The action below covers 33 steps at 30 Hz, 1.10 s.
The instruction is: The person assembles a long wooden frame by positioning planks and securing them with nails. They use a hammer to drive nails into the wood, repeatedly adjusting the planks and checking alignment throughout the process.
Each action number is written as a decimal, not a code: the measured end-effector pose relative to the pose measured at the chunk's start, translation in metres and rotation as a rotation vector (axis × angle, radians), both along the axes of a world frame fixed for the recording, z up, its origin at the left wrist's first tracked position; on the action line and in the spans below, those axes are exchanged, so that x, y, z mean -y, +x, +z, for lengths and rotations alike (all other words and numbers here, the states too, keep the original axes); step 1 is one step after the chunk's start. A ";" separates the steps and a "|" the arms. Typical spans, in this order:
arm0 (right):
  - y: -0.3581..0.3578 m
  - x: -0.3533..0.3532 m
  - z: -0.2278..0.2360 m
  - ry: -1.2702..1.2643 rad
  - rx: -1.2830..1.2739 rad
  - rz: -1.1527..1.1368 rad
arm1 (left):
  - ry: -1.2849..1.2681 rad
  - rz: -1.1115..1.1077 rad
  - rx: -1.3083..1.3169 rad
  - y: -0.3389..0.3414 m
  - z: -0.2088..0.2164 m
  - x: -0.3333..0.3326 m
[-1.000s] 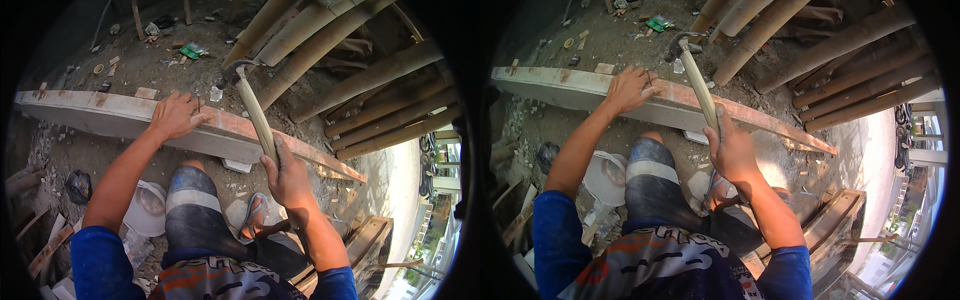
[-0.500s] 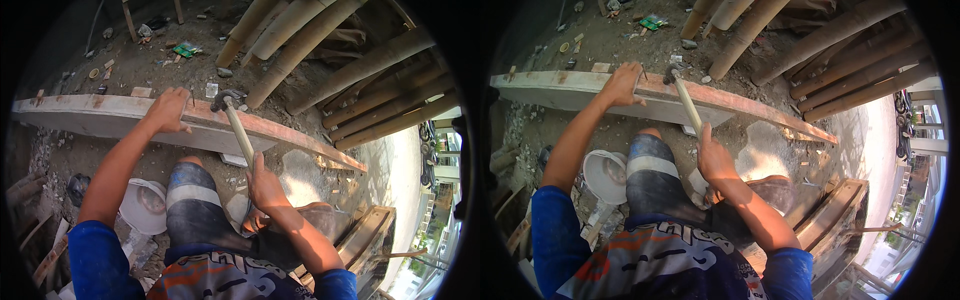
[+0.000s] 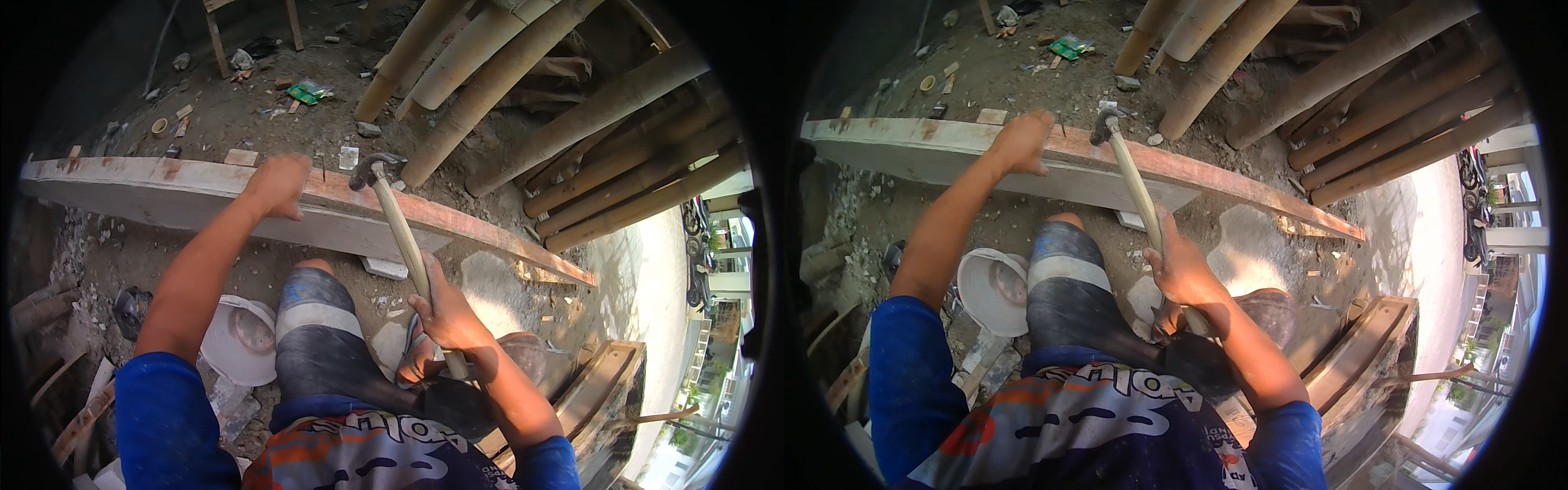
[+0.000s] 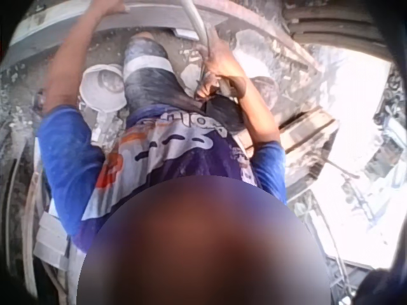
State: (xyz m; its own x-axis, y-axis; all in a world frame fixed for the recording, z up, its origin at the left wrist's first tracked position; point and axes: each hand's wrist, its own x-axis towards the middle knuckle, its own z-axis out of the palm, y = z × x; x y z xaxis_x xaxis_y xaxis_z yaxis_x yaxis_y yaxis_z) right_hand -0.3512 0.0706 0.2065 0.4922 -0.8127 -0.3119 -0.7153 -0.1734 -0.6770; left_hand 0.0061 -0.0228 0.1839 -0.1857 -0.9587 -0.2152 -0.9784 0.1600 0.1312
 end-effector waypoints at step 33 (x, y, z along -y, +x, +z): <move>0.040 0.036 0.129 -0.481 0.340 -0.149 | -0.080 0.012 -0.024 0.002 -0.016 -0.004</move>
State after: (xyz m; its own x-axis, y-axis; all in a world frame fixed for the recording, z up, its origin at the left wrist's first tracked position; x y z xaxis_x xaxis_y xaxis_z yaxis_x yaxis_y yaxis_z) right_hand -0.3109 0.0351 0.3359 0.3698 -0.8913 0.2623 -0.5130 -0.4312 -0.7422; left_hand 0.0080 -0.0191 0.1675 -0.1783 -0.9749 -0.1335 -0.9770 0.1593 0.1415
